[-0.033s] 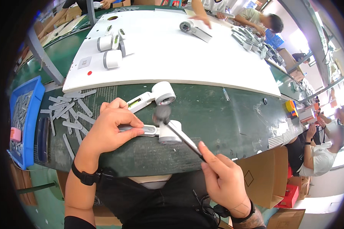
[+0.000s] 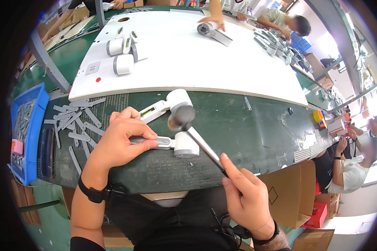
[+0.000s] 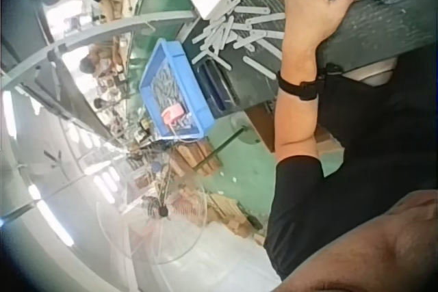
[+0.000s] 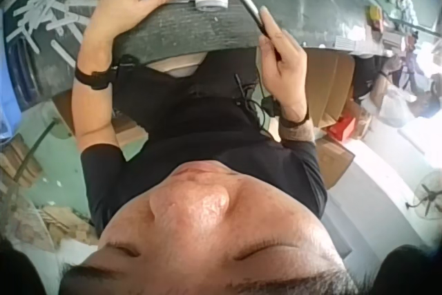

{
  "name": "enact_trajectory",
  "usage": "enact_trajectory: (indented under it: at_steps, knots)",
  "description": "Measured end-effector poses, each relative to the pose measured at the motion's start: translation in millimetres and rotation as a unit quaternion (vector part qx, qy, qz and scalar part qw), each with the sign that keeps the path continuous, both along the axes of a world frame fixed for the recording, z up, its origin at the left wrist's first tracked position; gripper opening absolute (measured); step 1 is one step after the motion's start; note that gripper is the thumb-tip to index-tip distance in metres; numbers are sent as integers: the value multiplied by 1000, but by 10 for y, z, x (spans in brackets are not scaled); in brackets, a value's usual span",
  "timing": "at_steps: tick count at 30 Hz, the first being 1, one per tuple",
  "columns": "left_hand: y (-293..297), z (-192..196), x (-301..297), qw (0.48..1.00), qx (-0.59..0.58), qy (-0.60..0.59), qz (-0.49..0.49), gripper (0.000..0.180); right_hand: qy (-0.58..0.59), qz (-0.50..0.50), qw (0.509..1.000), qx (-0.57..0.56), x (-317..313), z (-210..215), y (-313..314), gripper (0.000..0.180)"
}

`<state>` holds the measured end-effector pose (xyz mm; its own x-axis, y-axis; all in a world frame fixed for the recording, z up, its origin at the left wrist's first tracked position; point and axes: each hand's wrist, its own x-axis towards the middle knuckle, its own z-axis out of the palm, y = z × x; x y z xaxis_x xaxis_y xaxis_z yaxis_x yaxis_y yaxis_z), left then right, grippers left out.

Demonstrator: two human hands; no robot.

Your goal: The person is assembling white plastic components, possibly medical or laboratory equipment, using a small rubber mallet to secure parts.

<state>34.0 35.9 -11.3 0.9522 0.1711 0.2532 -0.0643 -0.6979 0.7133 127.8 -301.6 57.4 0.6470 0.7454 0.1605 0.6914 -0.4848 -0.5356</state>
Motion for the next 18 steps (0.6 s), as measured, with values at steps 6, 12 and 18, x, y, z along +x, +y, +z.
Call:
enact_trajectory:
  at_steps: [6,12,18]
  knots:
    - [11,35,11,999,25,23,3,22,47,22,999,8,-41,-331,76,58]
    - [13,213,-221,992,100,-17,76,36,43,-5,998,40,-18,-121,73,55]
    - [-126,45,-324,994,82,5,75,31,-35,2,994,103,40,37,44,58]
